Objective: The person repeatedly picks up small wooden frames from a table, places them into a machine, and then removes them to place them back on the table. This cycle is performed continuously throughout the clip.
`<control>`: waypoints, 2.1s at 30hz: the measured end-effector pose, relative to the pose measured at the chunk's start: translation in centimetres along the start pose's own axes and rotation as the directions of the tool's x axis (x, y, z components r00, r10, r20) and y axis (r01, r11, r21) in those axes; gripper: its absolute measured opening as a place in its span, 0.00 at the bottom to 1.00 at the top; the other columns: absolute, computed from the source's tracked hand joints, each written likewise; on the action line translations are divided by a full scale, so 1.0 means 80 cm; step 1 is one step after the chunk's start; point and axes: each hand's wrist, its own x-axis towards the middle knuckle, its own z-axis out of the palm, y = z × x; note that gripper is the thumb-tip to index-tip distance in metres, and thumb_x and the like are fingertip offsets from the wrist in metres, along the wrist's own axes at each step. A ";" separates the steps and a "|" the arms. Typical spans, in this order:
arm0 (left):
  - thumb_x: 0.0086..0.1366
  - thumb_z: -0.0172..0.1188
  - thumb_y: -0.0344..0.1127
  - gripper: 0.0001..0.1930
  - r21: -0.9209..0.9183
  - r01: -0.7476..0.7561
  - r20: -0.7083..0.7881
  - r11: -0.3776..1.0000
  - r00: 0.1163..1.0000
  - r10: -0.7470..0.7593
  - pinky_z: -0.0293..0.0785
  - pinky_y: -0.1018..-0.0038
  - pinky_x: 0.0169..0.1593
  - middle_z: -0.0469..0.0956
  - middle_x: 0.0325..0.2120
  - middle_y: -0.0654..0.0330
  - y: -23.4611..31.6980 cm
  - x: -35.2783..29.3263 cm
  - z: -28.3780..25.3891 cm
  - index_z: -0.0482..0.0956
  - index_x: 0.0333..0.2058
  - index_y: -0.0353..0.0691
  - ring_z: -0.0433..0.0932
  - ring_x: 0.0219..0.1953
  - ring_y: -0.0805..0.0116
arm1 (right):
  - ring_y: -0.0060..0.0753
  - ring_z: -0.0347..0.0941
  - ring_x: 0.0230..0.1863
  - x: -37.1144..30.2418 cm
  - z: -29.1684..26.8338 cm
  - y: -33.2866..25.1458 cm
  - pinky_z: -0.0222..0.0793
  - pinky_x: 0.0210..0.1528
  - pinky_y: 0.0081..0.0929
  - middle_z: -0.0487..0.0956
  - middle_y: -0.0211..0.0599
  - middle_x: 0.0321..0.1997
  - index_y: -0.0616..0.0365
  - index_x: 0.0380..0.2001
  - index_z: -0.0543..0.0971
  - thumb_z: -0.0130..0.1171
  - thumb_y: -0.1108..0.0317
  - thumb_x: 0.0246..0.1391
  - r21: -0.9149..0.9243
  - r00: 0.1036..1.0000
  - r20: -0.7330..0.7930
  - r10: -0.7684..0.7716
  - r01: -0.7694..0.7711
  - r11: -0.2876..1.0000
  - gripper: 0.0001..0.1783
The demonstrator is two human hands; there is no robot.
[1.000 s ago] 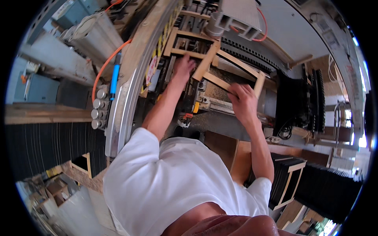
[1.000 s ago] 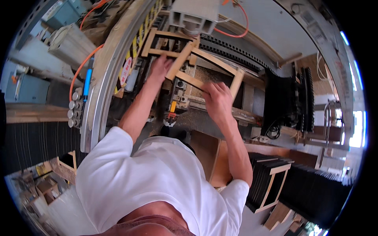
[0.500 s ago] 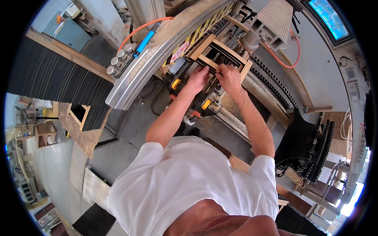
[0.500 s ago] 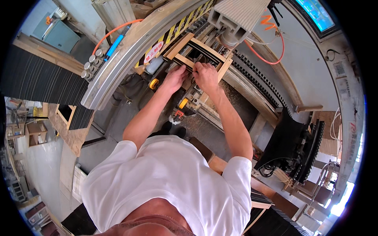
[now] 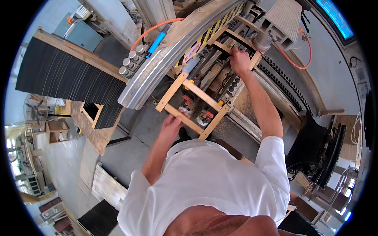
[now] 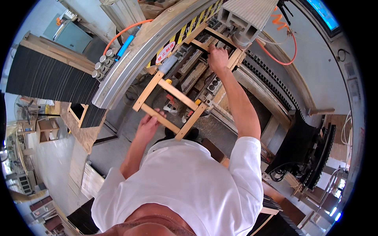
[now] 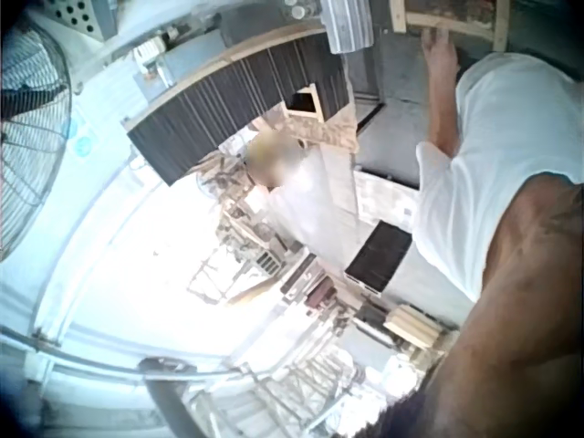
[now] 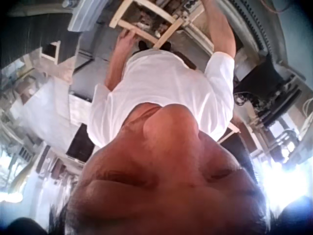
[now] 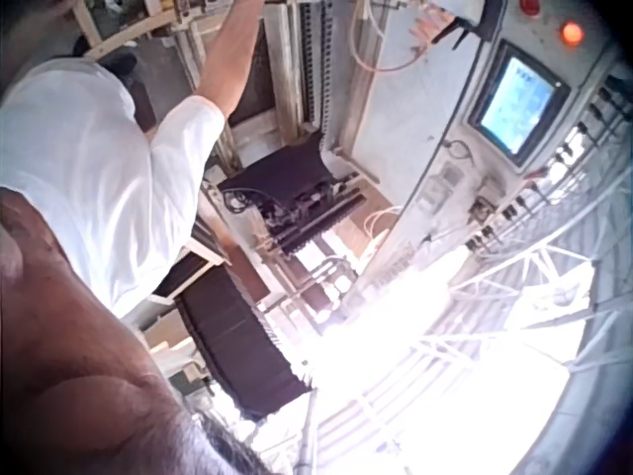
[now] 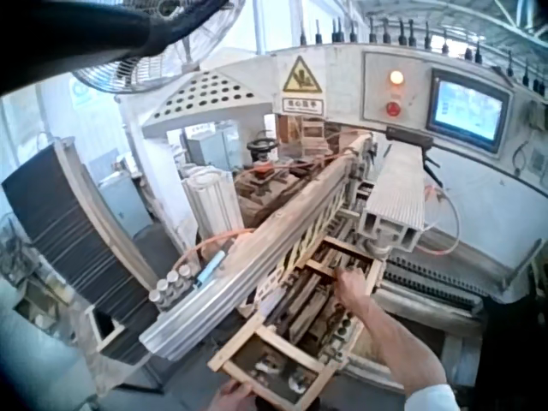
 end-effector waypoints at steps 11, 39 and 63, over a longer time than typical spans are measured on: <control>0.66 0.59 0.34 0.19 -0.006 0.071 -0.116 0.997 0.991 -0.071 0.66 0.62 0.60 0.76 0.46 0.55 0.052 -0.050 -0.127 0.69 0.53 0.35 0.74 0.51 0.60 | 0.40 0.73 0.48 0.078 -0.008 -0.012 0.57 0.50 0.34 0.83 0.40 0.35 0.58 0.39 0.75 0.58 0.70 0.49 -0.657 0.980 0.194 0.043 0.097 0.747 0.12; 0.67 0.57 0.38 0.13 -0.179 0.133 -0.337 0.975 0.922 -0.188 0.69 0.63 0.57 0.77 0.47 0.62 -0.023 -0.025 -0.164 0.74 0.48 0.42 0.75 0.51 0.66 | 0.48 0.78 0.43 0.186 0.002 0.075 0.69 0.49 0.50 0.81 0.41 0.38 0.54 0.33 0.81 0.61 0.76 0.45 -0.482 0.955 0.291 0.053 0.098 0.871 0.09; 0.66 0.59 0.37 0.16 -0.064 0.163 -0.458 0.984 0.872 -0.175 0.70 0.65 0.55 0.78 0.47 0.59 -0.056 -0.010 -0.132 0.73 0.50 0.39 0.76 0.49 0.65 | 0.50 0.78 0.45 0.188 0.024 0.096 0.72 0.44 0.51 0.82 0.43 0.40 0.54 0.35 0.82 0.57 0.72 0.47 -0.482 0.969 0.200 -0.145 0.226 0.846 0.10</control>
